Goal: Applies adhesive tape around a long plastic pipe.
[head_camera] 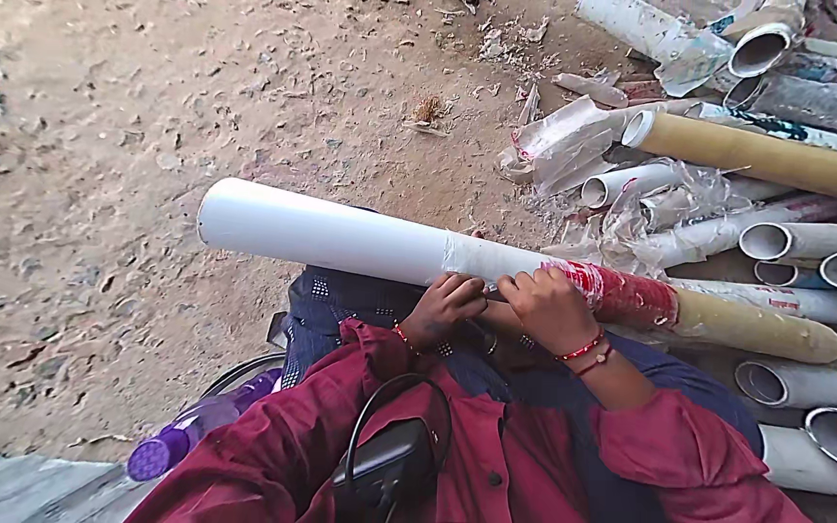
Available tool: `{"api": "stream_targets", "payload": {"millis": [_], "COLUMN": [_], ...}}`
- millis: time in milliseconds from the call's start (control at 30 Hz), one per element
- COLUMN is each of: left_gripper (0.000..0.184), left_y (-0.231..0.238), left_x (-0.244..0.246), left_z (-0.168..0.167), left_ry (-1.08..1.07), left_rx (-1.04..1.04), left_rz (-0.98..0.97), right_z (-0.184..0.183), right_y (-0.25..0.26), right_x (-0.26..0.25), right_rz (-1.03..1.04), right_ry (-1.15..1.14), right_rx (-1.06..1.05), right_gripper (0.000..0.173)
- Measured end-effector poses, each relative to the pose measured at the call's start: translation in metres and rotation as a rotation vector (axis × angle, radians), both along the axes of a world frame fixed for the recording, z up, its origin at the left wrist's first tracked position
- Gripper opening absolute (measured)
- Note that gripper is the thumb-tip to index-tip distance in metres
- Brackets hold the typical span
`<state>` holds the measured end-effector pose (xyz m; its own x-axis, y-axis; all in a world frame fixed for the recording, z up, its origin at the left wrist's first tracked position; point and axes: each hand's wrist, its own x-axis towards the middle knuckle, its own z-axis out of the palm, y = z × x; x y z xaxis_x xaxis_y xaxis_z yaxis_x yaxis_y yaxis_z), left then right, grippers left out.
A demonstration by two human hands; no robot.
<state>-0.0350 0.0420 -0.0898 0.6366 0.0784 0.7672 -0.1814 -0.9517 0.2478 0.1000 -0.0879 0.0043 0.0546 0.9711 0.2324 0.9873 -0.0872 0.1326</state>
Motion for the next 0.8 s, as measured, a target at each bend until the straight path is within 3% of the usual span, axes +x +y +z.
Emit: {"api": "stream_targets", "payload": {"millis": [233,367,500,667,800], "left_gripper": [0.017,0.015,0.014,0.017,0.016], "left_y": [0.003,0.002,-0.008,-0.008,-0.007], "left_x": [-0.002,-0.004,-0.007,-0.01,-0.006], "left_z": [0.005,0.005,0.01,0.009,0.004], "left_ry": [0.021,0.038,0.086,0.055,0.024], "left_rx": [0.006,-0.002,-0.025,-0.116,-0.17], "left_rz": [-0.059,-0.044,0.043,0.012,-0.001], "right_z": [0.01,0.02,0.019,-0.004,0.005], "right_y": [-0.019,-0.028,-0.031,-0.011,0.008], "right_x": [0.023,0.03,0.025,0.008,0.001], "right_rz": [0.055,-0.152,-0.236,-0.086,0.005], "right_ry": [-0.022,0.215,0.392,0.277,0.148], "right_rx": [-0.126,-0.225,-0.07,-0.007,-0.062], "right_gripper": [0.007,0.011,0.026,0.019,0.007]}}
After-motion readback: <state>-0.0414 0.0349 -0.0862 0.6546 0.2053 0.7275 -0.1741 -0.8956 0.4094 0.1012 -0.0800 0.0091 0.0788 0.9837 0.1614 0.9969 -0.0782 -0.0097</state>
